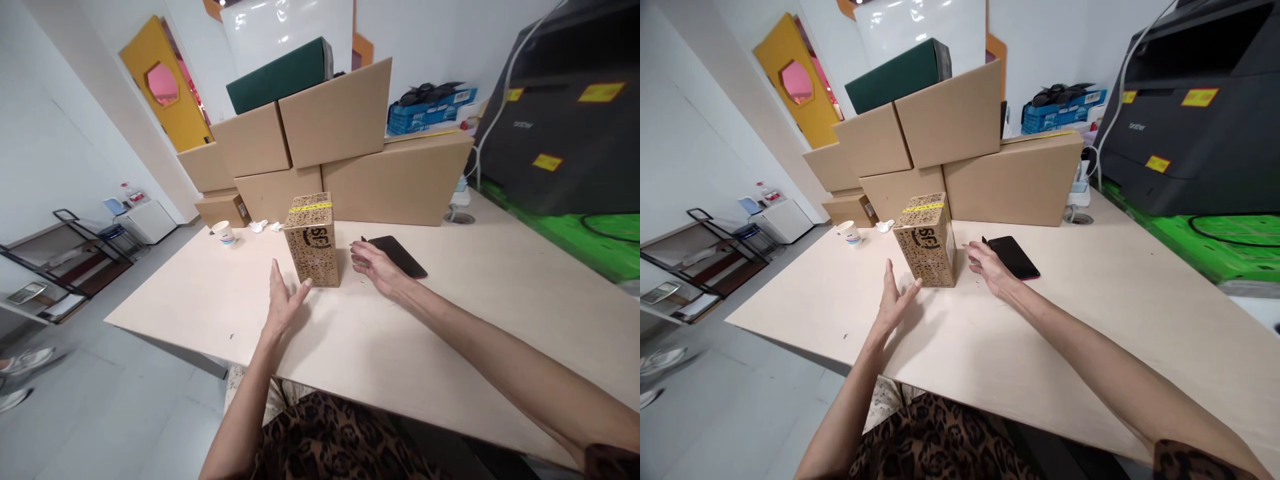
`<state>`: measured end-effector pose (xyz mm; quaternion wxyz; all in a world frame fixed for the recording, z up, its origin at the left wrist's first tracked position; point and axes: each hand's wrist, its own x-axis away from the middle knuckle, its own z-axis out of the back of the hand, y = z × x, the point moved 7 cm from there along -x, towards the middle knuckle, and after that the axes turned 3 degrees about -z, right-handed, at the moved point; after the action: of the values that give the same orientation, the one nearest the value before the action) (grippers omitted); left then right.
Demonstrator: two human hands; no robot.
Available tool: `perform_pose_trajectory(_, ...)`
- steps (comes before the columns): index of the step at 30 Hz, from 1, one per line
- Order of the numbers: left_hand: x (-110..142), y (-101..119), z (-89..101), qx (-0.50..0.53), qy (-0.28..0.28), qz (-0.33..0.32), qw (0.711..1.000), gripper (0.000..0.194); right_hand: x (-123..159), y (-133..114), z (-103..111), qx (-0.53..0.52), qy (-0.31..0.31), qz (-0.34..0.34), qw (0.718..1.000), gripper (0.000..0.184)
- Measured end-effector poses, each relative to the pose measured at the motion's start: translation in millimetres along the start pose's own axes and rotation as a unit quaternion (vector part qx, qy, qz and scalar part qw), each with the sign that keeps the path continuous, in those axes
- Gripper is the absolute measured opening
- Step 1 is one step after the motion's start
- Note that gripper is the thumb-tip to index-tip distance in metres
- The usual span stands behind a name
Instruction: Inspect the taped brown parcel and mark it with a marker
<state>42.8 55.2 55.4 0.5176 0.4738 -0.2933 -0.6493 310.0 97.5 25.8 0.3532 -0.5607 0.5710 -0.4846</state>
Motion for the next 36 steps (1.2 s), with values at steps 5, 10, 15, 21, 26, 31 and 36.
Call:
perform_pose_trajectory(5, -19, -1, -18.4, 0.105, -0.064, 0.061, 0.991, 0.146, 8, 7, -13, 0.007, -0.043, -0.023, 0.999, 0.041)
perform_pose_trajectory(10, -9, 17, -21.7, 0.189, -0.104, -0.015, 0.976, 0.104, 37, -7, -41, 0.046, -0.167, 0.025, 0.985, 0.047)
perform_pose_trajectory(15, 9, 29, 9.1, 0.175, -0.013, -0.115, 0.978, 0.093, 59, -41, -48, 0.032, -0.192, 0.084, 0.977, 0.050)
perform_pose_trajectory(21, 22, 38, 16.7, 0.132, 0.013, -0.148, 0.980, 0.081, 63, -51, -46, 0.052, -0.144, 0.091, 0.984, 0.057)
perform_pose_trajectory(26, 25, 28, 4.7, 0.131, -0.012, -0.055, 0.990, 0.094, 60, -33, -51, 0.044, -0.153, 0.059, 0.985, 0.058)
perform_pose_trajectory(31, 40, 48, 1.8, 0.118, -0.049, -0.081, 0.989, 0.097, 76, -47, -56, 0.053, -0.175, 0.097, 0.978, 0.061)
perform_pose_trajectory(36, 58, 82, 26.4, 0.108, -0.024, -0.127, 0.986, 0.096, 103, -91, -56, 0.052, -0.185, 0.165, 0.967, 0.066)
